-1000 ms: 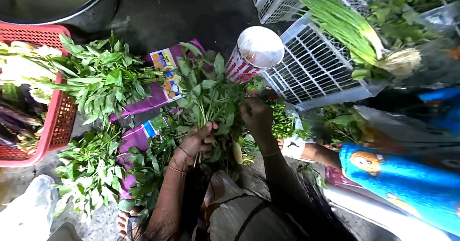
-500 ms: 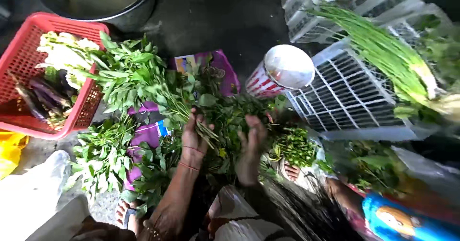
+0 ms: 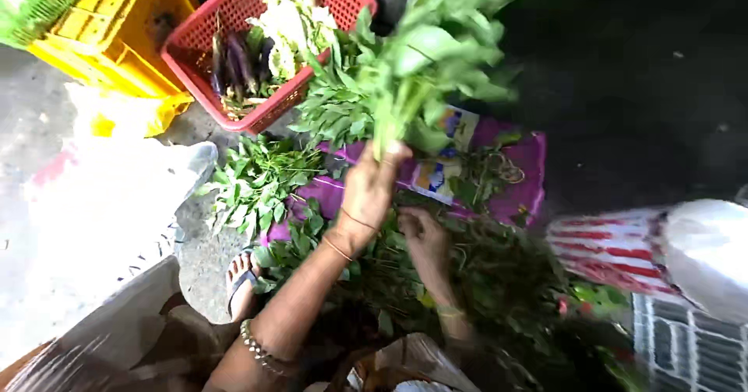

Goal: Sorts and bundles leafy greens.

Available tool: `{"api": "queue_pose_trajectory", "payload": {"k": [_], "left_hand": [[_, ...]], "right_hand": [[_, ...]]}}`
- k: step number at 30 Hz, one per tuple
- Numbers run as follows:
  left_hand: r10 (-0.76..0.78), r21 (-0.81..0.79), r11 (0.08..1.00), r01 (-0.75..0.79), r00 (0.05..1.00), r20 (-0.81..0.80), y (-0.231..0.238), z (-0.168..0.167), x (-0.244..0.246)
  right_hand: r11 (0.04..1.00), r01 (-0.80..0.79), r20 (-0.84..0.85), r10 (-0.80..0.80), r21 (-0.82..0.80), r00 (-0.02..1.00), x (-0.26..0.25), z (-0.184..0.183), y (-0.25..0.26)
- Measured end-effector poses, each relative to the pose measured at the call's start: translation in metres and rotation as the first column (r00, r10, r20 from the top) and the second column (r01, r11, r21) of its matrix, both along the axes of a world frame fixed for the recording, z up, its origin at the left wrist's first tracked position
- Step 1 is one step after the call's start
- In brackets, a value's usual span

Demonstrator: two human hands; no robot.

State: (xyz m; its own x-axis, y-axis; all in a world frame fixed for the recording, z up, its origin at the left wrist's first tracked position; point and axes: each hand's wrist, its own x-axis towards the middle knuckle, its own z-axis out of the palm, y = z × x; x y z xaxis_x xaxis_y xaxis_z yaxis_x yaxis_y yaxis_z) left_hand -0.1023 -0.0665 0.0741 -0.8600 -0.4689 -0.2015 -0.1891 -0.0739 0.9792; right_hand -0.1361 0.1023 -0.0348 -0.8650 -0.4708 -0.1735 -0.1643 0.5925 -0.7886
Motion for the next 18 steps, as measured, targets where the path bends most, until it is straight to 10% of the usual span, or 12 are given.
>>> {"api": "queue_pose_trajectory", "payload": {"k": [8,15,18], "left_hand": [[0.666,0.009,0.716,-0.698,0.680,-0.307,-0.116,0.000,0.083],[0.884,0.106,0.423,-0.900,0.384,-0.267,-0.133,-0.030,0.115],[0.915,0.100,0.372,-0.923,0.345,-0.210,-0.132,-0.037,0.120]], "right_hand": [[0.787,-0.568,-0.409,0.613,0.242,0.675,-0.049,-0.047,-0.155],[0.407,-0.776,-0.020,0.891,0.482,0.454,-0.067,-0.088,-0.245],[0.460,-0.721,-0.237,0.887,0.519,0.396,-0.042,-0.103,-0.239]]}}
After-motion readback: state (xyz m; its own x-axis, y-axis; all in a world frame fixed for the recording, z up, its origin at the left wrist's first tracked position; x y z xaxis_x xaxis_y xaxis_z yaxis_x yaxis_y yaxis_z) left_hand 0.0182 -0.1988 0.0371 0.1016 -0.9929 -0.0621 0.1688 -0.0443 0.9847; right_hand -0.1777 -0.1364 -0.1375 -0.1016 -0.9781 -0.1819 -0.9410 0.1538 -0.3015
